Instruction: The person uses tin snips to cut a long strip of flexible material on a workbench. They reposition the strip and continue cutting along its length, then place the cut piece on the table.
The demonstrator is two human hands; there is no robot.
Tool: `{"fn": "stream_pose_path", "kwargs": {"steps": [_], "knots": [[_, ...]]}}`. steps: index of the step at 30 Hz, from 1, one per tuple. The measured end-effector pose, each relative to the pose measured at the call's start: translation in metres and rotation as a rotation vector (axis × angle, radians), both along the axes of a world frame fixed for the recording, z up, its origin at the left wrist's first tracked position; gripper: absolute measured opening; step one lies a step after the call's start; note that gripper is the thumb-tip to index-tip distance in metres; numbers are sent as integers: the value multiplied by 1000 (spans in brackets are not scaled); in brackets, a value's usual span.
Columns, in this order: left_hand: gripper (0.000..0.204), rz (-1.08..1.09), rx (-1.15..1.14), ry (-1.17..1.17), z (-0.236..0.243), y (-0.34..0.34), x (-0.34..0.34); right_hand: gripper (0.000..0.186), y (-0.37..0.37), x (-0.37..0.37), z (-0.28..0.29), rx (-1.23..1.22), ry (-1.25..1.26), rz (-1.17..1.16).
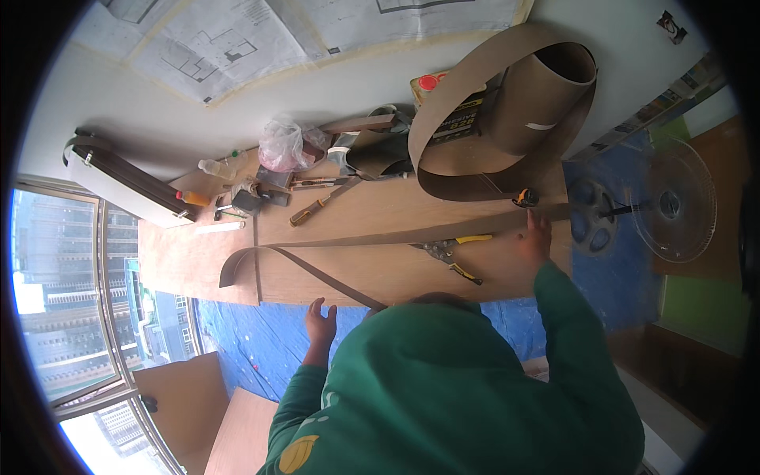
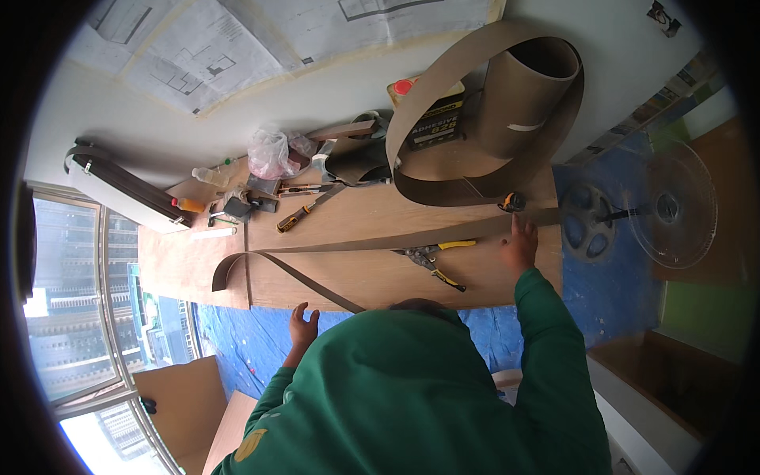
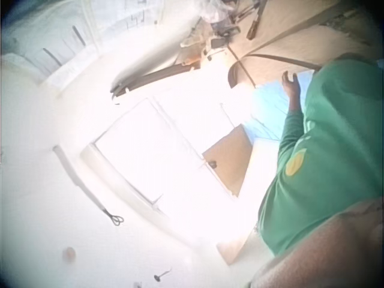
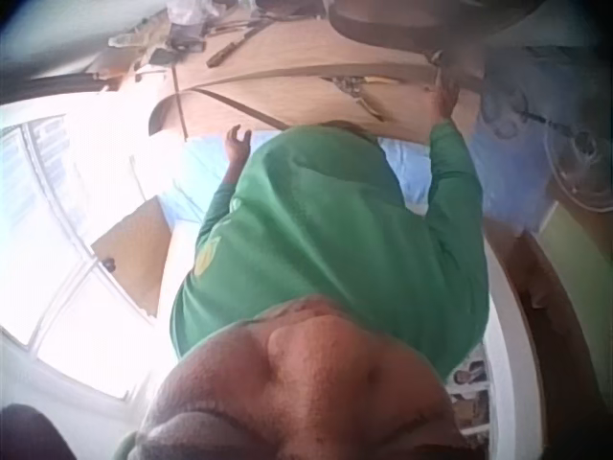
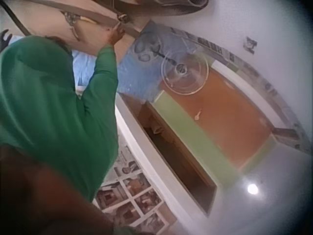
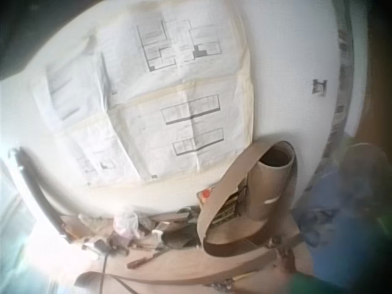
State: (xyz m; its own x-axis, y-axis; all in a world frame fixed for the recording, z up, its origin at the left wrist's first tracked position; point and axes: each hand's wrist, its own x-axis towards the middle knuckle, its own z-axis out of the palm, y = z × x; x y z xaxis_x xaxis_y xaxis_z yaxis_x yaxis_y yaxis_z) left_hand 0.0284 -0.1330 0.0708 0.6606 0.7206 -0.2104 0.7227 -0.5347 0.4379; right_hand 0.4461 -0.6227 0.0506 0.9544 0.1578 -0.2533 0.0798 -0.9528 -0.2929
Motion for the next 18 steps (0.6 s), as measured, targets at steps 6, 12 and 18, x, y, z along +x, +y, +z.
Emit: {"fn": "stream_pose_path", "kwargs": {"steps": [6, 12, 18], "knots": [[33, 148, -58, 145, 2, -13, -62, 79, 3, 2, -19, -35, -100, 67], [35, 273, -79, 287, 6, -30, -103, 44, 15, -2, -22, 58, -273, 129], [27, 499, -128, 137, 12, -53, -110, 30, 41, -6, -17, 335, 23, 217]]}}
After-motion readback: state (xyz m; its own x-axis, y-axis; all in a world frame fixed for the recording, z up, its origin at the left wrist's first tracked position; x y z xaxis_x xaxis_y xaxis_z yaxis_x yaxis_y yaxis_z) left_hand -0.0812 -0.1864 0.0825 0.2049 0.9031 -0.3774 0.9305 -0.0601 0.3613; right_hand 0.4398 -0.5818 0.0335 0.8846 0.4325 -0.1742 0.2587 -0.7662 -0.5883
